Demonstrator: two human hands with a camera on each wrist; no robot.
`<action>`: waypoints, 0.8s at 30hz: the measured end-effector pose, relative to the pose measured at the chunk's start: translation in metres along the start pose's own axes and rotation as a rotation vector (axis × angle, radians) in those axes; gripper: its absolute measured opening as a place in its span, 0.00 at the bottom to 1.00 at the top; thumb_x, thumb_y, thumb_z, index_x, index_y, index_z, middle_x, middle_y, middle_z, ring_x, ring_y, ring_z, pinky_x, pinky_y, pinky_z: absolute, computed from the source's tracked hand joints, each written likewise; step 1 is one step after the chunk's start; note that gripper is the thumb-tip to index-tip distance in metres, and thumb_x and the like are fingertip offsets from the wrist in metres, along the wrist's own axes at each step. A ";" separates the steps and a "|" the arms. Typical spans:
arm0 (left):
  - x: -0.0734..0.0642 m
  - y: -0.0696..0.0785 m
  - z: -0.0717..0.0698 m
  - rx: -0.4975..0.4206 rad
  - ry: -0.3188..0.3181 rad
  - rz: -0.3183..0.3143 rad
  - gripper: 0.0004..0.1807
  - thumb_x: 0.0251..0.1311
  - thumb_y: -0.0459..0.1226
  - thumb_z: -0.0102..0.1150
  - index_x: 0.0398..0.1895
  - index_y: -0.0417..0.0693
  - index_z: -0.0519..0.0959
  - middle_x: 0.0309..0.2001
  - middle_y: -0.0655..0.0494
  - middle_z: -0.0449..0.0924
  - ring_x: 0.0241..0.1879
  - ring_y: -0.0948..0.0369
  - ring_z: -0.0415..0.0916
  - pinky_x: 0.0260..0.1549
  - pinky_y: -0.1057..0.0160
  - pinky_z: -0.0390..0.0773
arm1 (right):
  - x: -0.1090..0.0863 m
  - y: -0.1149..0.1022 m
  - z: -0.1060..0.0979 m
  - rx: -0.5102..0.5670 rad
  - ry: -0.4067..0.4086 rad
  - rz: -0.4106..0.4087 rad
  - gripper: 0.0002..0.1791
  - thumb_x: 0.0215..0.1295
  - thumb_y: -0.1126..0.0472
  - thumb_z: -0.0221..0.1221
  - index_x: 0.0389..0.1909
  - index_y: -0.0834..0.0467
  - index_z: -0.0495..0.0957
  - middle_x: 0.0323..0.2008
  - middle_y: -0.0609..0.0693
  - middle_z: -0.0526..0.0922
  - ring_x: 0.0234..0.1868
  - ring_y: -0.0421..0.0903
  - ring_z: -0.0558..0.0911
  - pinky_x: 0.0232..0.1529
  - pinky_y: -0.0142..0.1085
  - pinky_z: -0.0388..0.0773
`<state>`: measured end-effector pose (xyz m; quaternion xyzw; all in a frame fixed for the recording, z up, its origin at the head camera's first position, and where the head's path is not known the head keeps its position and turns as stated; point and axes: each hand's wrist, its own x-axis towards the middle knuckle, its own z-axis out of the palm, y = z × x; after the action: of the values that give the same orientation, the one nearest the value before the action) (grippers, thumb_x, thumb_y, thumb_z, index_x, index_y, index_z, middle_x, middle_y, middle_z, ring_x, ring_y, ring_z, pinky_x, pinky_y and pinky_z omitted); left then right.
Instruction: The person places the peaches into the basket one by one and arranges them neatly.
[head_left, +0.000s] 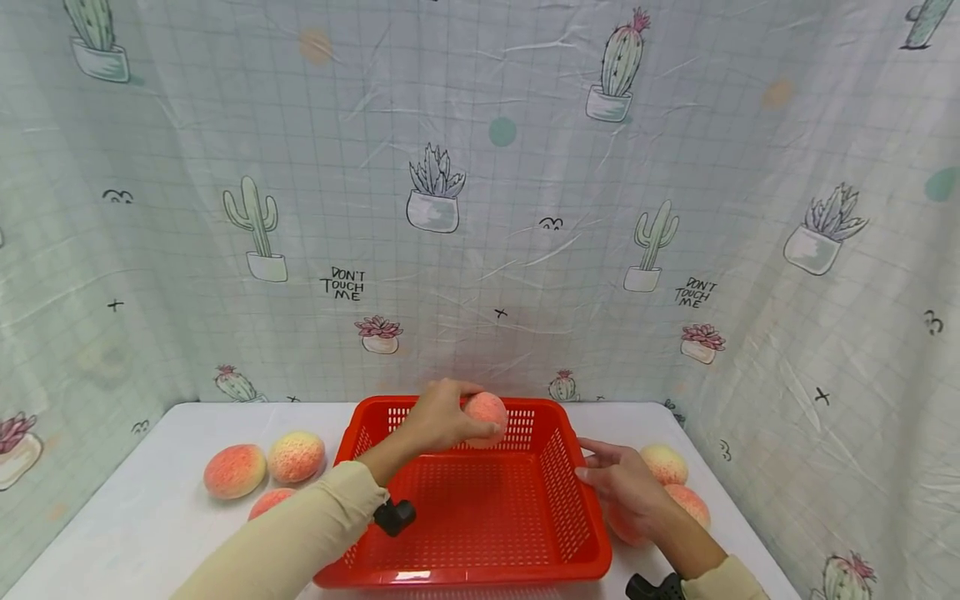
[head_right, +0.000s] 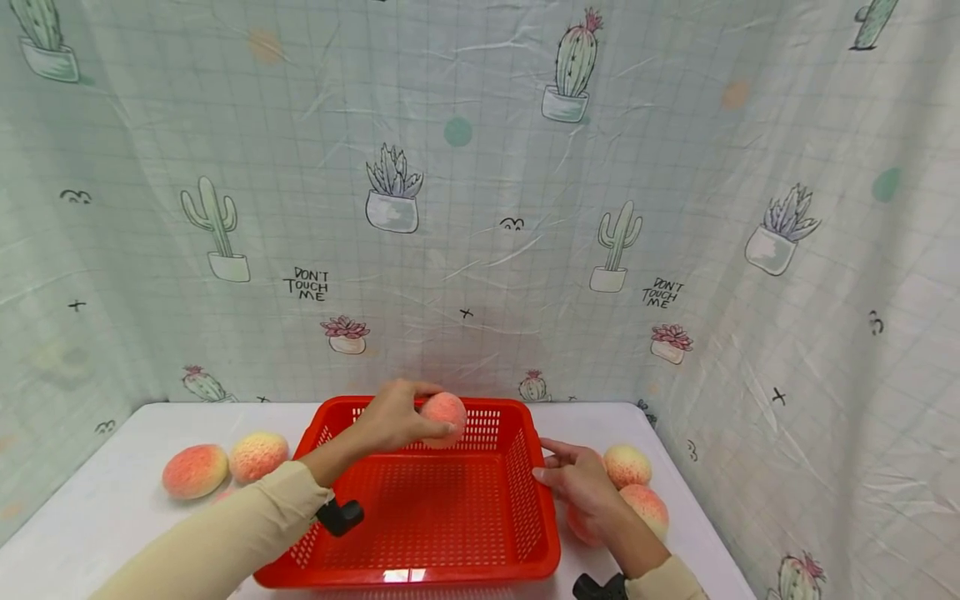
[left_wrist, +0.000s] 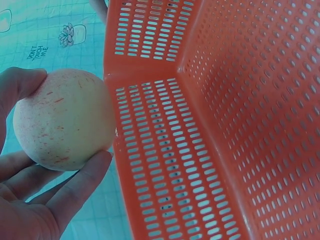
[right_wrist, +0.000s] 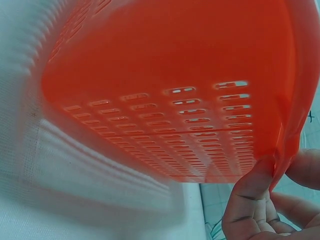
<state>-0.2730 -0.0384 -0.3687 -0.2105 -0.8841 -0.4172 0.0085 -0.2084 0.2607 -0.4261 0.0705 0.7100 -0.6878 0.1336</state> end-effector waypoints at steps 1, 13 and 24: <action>0.001 0.000 0.001 -0.006 -0.002 0.006 0.27 0.47 0.44 0.82 0.52 0.46 0.88 0.44 0.54 0.89 0.37 0.61 0.80 0.34 0.64 0.83 | 0.000 0.000 0.000 -0.002 0.004 0.000 0.35 0.70 0.68 0.61 0.77 0.61 0.64 0.50 0.58 0.82 0.48 0.49 0.84 0.53 0.42 0.88; 0.007 0.003 0.010 -0.024 -0.027 0.025 0.30 0.49 0.45 0.81 0.56 0.44 0.86 0.46 0.51 0.89 0.38 0.61 0.81 0.35 0.65 0.83 | 0.002 0.001 0.002 -0.048 0.073 0.007 0.34 0.69 0.68 0.62 0.76 0.60 0.68 0.50 0.58 0.83 0.47 0.49 0.84 0.53 0.41 0.88; 0.012 0.005 0.021 -0.011 -0.032 0.054 0.29 0.47 0.45 0.82 0.53 0.45 0.87 0.42 0.54 0.90 0.36 0.63 0.80 0.33 0.65 0.83 | 0.000 0.001 0.002 -0.042 0.047 0.002 0.35 0.70 0.68 0.61 0.77 0.62 0.65 0.51 0.59 0.84 0.46 0.49 0.85 0.53 0.42 0.88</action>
<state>-0.2790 -0.0150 -0.3766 -0.2412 -0.8758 -0.4181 0.0043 -0.2080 0.2588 -0.4270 0.0843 0.7270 -0.6709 0.1191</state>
